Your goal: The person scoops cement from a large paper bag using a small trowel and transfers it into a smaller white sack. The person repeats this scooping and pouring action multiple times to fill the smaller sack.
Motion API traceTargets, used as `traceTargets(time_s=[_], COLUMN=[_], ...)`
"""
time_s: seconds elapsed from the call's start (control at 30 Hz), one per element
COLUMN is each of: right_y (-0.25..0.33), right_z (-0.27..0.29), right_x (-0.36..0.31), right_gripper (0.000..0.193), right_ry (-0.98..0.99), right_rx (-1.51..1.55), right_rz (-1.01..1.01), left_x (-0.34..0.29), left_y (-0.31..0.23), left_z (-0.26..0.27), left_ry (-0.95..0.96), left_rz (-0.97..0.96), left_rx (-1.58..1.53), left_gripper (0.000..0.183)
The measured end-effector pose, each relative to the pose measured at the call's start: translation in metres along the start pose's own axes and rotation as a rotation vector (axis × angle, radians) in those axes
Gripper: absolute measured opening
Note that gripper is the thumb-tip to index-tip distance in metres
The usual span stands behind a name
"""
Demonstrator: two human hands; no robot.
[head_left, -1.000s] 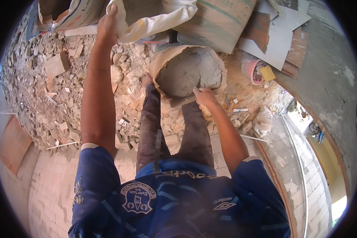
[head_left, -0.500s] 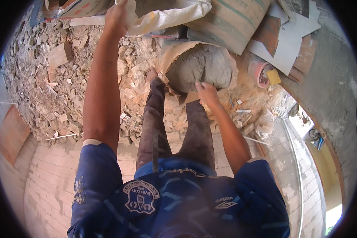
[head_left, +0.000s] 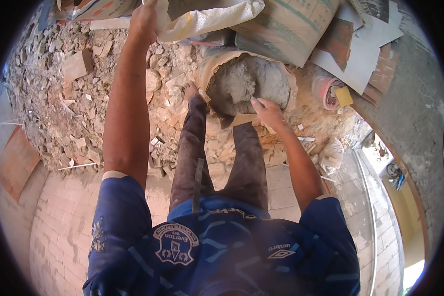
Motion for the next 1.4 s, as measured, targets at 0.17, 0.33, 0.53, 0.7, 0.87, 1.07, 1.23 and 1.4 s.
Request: traceTargets(time_s=[0.17, 0.33, 0.53, 0.7, 0.87, 1.07, 1.23, 1.4], right_y=[0.003, -0.006, -0.005, -0.009, 0.011, 0.063, 0.145, 0.235], right_z=[0.016, 0.028, 0.048, 0.065, 0.082, 0.107, 0.124, 0.127], right_x=[-0.012, -0.032, -0.065, -0.089, -0.118, -0.145, -0.14, -0.081], right_gripper=[0.059, 0.06, 0.058, 0.055, 0.05, 0.036, 0.031, 0.035], right_ry=[0.083, 0.077, 0.089, 0.054, 0.054, 0.067, 0.129, 0.129], right_rx=[0.019, -0.012, -0.036, -0.082, -0.074, -0.063, -0.165, -0.22], right_rz=[0.009, 0.012, -0.026, -0.01, 0.005, -0.014, 0.062, 0.166], left_x=[0.013, 0.012, 0.027, 0.013, 0.01, -0.002, -0.002, 0.002], left_y=[0.0, 0.0, 0.005, 0.008, 0.007, 0.012, 0.003, -0.016], left_z=[0.017, 0.008, -0.005, -0.051, -0.049, -0.048, -0.045, -0.033], left_ry=[-0.009, -0.035, -0.089, 0.039, 0.05, 0.132, 0.165, 0.16], left_rz=[0.078, 0.102, 0.097, -0.067, -0.002, 0.024, 0.072, 0.118], left_rx=[0.071, 0.068, 0.165, 0.255, 0.332, 0.353, 0.215, 0.057], left_gripper=[0.054, 0.053, 0.052, 0.052, 0.054, 0.068, 0.063, 0.054])
Point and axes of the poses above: each hand's wrist, its own x-axis towards the middle knuckle, its own z-axis out of the back of the hand, y = z × x, the point moved 5 cm from there along x, towards the middle knuckle
